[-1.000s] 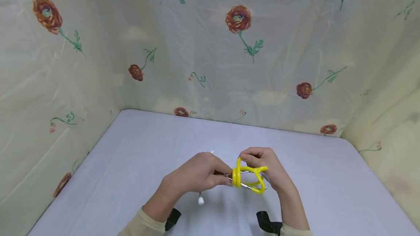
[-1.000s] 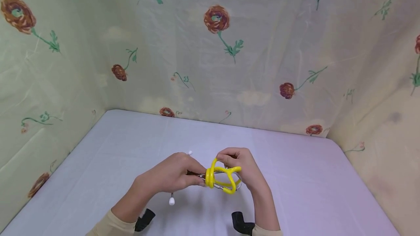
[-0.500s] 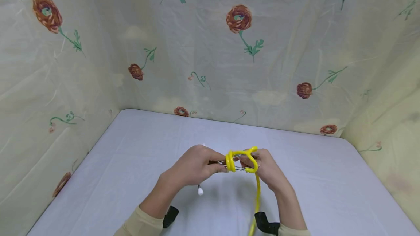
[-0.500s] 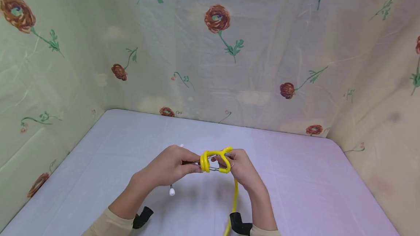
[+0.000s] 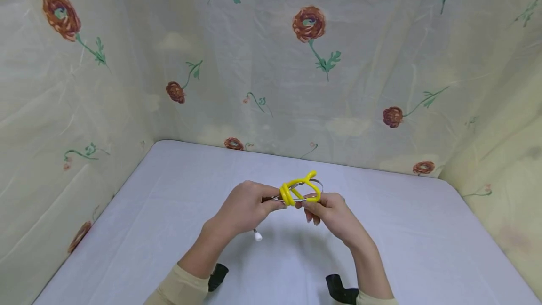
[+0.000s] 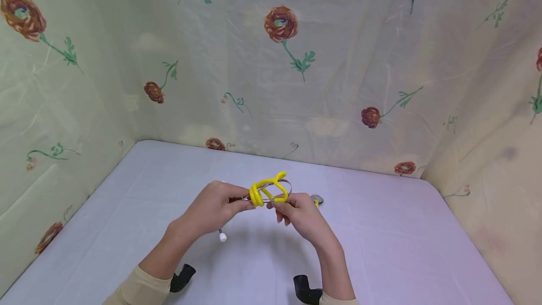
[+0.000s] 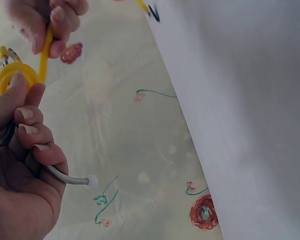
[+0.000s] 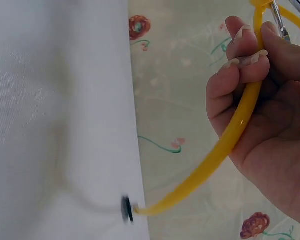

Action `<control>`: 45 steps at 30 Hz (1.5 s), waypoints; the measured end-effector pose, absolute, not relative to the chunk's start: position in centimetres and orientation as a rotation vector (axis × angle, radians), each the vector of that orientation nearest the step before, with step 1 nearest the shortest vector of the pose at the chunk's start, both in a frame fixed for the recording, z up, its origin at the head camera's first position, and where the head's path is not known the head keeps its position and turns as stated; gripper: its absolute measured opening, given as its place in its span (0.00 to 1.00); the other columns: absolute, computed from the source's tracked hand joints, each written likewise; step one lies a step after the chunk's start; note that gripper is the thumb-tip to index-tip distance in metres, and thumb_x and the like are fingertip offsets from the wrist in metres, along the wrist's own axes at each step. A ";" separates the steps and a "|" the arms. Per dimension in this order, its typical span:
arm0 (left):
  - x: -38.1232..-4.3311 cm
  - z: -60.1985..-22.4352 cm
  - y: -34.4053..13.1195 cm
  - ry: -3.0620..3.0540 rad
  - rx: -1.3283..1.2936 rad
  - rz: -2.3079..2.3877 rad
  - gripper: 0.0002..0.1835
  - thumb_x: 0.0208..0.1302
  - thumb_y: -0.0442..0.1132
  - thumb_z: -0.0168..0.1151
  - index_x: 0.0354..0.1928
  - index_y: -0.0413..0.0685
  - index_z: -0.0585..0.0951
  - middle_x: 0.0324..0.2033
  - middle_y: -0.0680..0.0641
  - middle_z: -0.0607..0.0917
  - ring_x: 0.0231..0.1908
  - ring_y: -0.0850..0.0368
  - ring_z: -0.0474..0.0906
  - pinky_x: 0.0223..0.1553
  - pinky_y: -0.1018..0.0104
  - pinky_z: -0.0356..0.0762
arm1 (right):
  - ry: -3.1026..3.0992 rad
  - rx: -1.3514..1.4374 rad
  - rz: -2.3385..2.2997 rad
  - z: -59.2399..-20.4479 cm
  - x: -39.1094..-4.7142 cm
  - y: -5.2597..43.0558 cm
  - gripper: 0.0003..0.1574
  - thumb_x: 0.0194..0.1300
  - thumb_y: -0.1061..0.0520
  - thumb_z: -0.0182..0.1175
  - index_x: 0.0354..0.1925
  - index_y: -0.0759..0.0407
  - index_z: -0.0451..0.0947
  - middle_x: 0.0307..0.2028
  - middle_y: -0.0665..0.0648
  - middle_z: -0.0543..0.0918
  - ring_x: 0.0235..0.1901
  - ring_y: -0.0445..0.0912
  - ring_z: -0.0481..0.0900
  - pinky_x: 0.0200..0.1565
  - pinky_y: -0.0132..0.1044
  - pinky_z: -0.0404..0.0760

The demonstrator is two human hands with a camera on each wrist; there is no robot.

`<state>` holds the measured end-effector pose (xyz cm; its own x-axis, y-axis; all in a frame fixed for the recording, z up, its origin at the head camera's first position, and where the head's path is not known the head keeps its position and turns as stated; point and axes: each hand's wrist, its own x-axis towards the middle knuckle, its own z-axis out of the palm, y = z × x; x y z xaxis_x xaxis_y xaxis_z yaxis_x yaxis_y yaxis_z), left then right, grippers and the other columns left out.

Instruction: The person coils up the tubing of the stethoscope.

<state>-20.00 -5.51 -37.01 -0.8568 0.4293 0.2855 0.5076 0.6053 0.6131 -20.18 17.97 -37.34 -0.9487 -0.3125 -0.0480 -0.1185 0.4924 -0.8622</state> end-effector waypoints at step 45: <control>-20.9 -38.3 -5.3 -2.962 -0.466 -1.043 0.11 0.62 0.49 0.69 0.44 0.55 0.89 0.26 0.56 0.84 0.26 0.58 0.72 0.26 0.67 0.68 | 2.587 -0.601 -1.208 -33.4 -17.2 18.3 0.13 0.70 0.58 0.59 0.51 0.56 0.84 0.29 0.55 0.81 0.29 0.44 0.74 0.33 0.35 0.73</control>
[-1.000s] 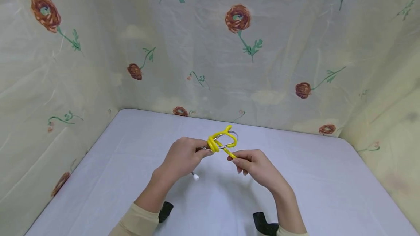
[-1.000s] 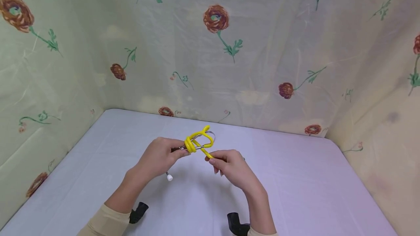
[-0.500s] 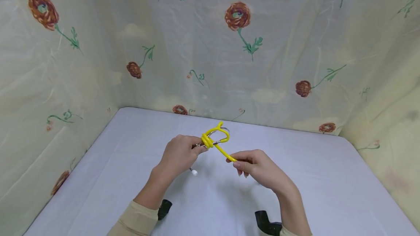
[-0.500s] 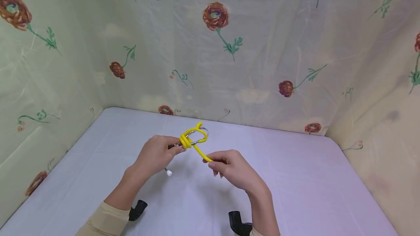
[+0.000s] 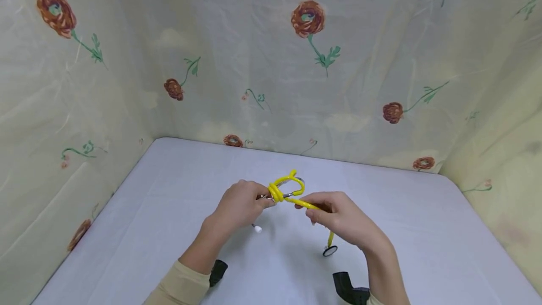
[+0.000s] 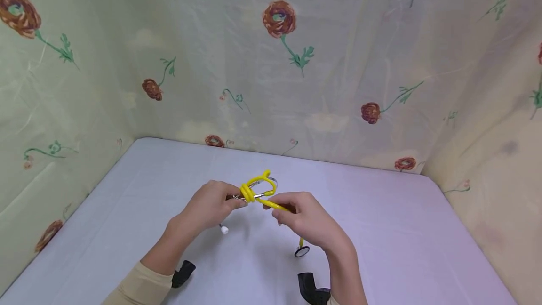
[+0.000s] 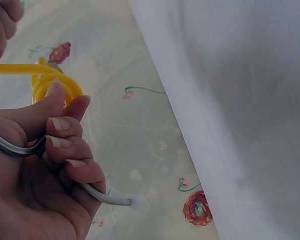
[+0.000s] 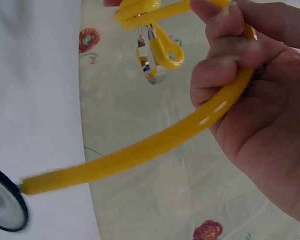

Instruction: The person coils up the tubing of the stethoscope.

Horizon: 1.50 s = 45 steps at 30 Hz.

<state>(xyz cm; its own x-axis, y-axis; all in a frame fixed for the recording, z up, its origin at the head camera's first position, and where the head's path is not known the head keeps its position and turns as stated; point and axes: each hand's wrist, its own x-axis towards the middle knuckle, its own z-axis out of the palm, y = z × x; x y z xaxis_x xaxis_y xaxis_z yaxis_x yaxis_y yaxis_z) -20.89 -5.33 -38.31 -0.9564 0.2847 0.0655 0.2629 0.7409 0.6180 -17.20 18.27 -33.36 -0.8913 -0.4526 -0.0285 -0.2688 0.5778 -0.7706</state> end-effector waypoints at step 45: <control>-19.1 -38.5 -2.7 2.724 1.427 0.755 0.05 0.64 0.50 0.67 0.36 0.62 0.87 0.24 0.64 0.85 0.19 0.72 0.65 0.43 0.71 0.76 | 2.722 -0.449 -1.602 -36.4 -19.5 21.1 0.10 0.64 0.52 0.68 0.38 0.57 0.88 0.35 0.51 0.88 0.40 0.46 0.82 0.44 0.39 0.82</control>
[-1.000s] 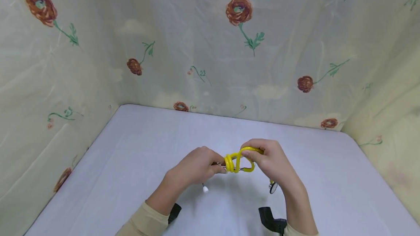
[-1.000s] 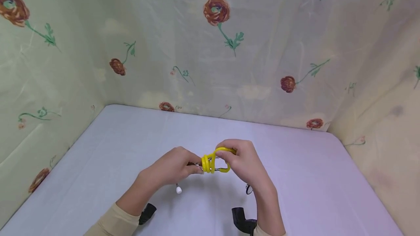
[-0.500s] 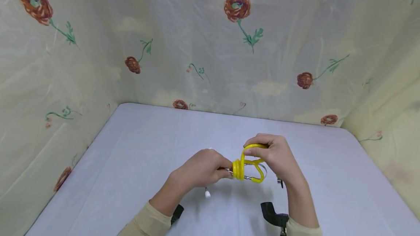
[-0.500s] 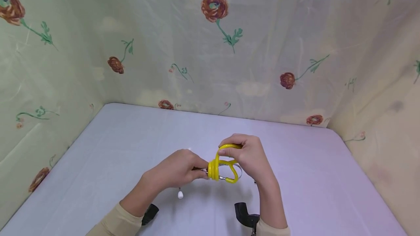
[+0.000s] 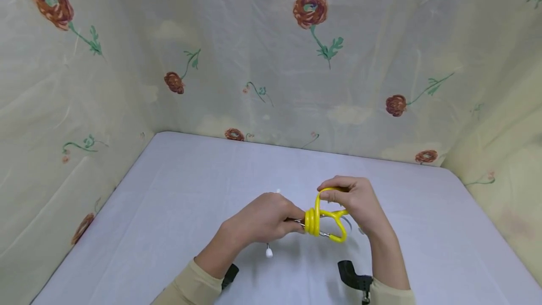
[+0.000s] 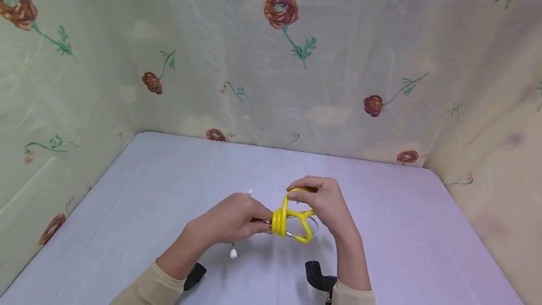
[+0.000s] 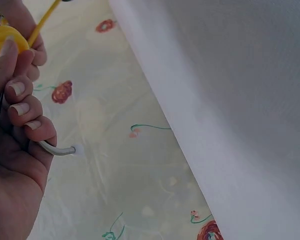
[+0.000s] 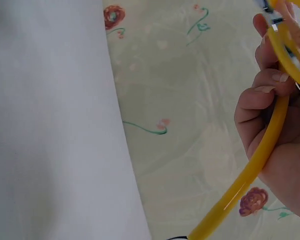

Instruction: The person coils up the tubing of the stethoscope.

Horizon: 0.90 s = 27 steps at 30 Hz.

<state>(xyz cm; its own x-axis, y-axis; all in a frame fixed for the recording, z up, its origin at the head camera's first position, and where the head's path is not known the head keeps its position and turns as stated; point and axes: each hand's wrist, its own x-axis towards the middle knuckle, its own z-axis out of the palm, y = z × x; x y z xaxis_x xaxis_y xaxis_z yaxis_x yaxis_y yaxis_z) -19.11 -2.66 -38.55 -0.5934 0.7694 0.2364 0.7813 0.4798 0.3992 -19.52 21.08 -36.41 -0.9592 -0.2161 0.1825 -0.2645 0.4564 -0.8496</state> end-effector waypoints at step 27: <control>-19.2 -37.8 -3.7 -2.622 -1.118 -1.001 0.09 0.65 0.49 0.66 0.43 0.59 0.88 0.32 0.64 0.88 0.22 0.71 0.70 0.33 0.75 0.72 | -2.751 0.386 1.668 -37.7 -20.5 20.4 0.22 0.74 0.50 0.56 0.44 0.69 0.84 0.28 0.57 0.80 0.29 0.46 0.77 0.34 0.34 0.78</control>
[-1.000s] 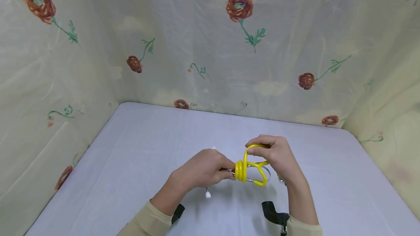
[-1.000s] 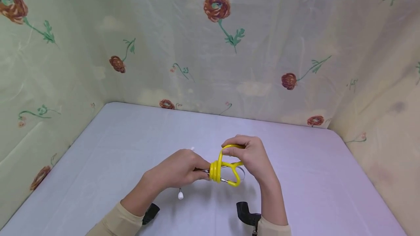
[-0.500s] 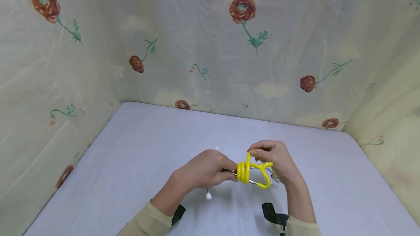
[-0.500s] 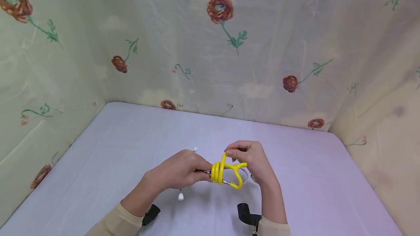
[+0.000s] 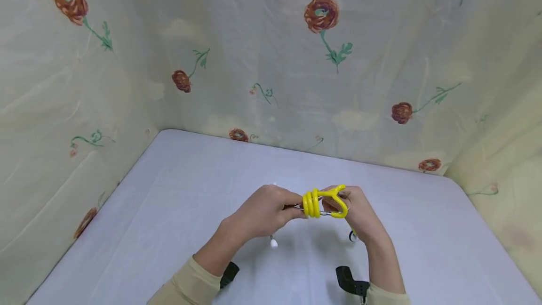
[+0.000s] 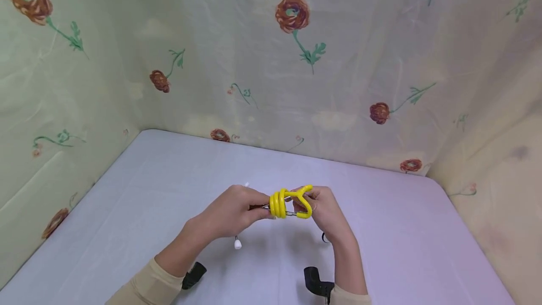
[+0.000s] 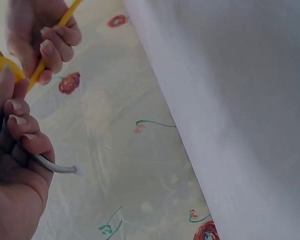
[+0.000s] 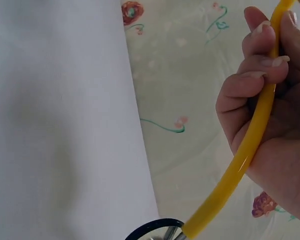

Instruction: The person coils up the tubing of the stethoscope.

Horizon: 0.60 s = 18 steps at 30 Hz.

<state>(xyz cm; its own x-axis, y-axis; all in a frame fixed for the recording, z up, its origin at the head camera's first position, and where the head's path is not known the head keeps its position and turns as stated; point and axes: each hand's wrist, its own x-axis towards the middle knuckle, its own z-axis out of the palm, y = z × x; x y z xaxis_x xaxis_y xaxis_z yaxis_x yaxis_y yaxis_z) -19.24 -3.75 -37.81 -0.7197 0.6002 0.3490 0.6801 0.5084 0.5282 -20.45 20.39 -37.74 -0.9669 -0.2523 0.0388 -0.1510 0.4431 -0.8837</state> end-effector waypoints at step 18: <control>-20.4 -38.1 -4.9 -2.669 -0.658 -1.085 0.10 0.64 0.50 0.67 0.41 0.55 0.88 0.15 0.59 0.72 0.18 0.64 0.62 0.21 0.73 0.60 | 2.480 -0.400 -1.422 -37.1 -19.9 18.1 0.17 0.76 0.58 0.51 0.54 0.66 0.79 0.30 0.58 0.80 0.30 0.47 0.75 0.37 0.36 0.77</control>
<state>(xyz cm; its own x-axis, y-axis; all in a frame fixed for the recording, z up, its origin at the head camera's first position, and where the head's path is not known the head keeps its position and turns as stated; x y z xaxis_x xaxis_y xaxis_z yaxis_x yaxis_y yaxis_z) -20.38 -4.85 -38.06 -0.8845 0.3309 0.3288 0.4665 0.6344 0.6164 -19.91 18.10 -37.10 -0.9298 -0.3587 -0.0826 -0.1099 0.4845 -0.8679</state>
